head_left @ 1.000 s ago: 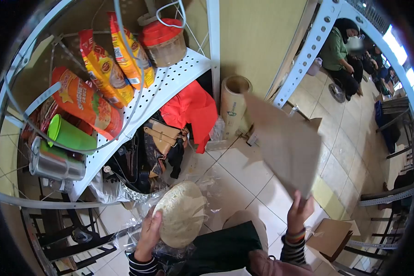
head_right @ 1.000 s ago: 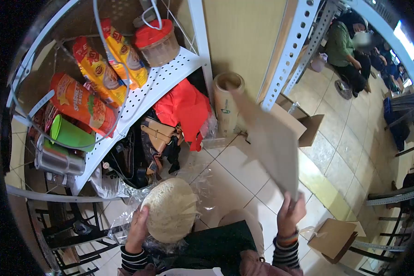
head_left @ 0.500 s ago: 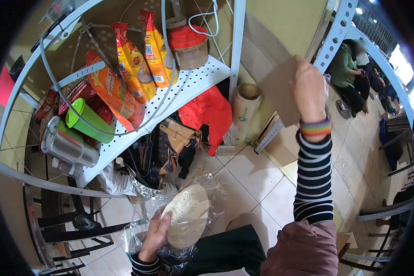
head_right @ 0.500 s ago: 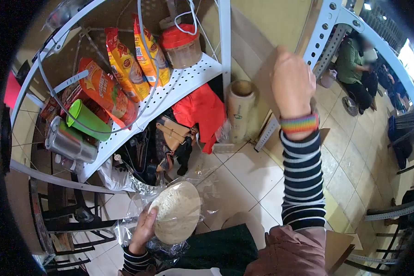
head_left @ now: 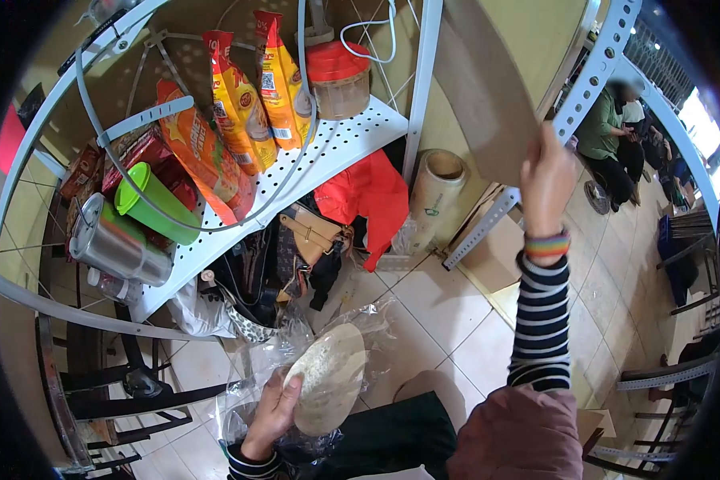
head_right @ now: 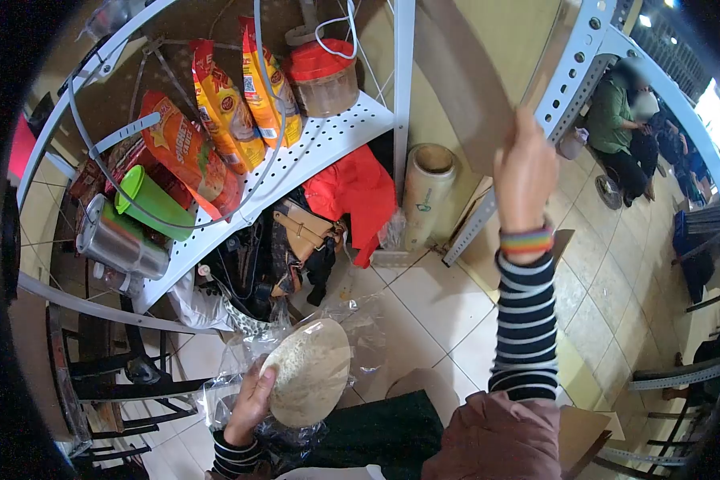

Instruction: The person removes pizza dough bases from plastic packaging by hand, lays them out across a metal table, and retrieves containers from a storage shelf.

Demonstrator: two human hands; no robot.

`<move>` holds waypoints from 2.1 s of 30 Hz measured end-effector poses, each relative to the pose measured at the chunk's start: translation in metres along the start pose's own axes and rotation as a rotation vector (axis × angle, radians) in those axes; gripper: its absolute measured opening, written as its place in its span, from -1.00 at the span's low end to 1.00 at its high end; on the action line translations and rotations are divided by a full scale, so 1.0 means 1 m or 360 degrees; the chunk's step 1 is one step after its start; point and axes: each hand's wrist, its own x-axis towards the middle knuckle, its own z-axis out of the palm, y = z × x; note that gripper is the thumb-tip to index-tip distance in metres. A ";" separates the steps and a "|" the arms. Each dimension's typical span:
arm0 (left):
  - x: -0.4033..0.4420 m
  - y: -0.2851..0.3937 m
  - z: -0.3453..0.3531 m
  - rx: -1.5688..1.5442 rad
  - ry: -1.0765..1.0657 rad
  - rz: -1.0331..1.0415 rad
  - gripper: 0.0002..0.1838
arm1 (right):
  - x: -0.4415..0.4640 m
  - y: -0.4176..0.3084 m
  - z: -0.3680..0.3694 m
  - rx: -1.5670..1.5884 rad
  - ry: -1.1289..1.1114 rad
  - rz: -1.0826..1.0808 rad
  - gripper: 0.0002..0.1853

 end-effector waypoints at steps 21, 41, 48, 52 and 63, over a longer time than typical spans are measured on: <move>0.004 -0.015 0.007 0.0052 -0.0072 -0.0047 -0.54 | -0.234 0.034 0.195 0.0536 -0.0209 0.1115 -0.89; -0.010 -0.016 0.007 0.0283 -0.0005 -0.0514 -0.53 | -0.342 0.075 0.378 -0.0036 -0.0703 0.0966 -0.48; -0.005 -0.018 0.008 0.0562 -0.0183 -0.0419 -0.48 | -0.253 0.028 0.275 0.0702 -0.0386 0.1502 -0.44; -0.003 -0.021 0.016 0.0440 -0.0109 -0.0389 -0.55 | -0.274 0.045 0.285 0.0282 -0.0431 0.0904 -0.39; 0.006 -0.020 0.035 0.0448 -0.0143 -0.0315 -0.53 | -0.266 0.053 0.323 0.0543 -0.0647 0.1182 -0.28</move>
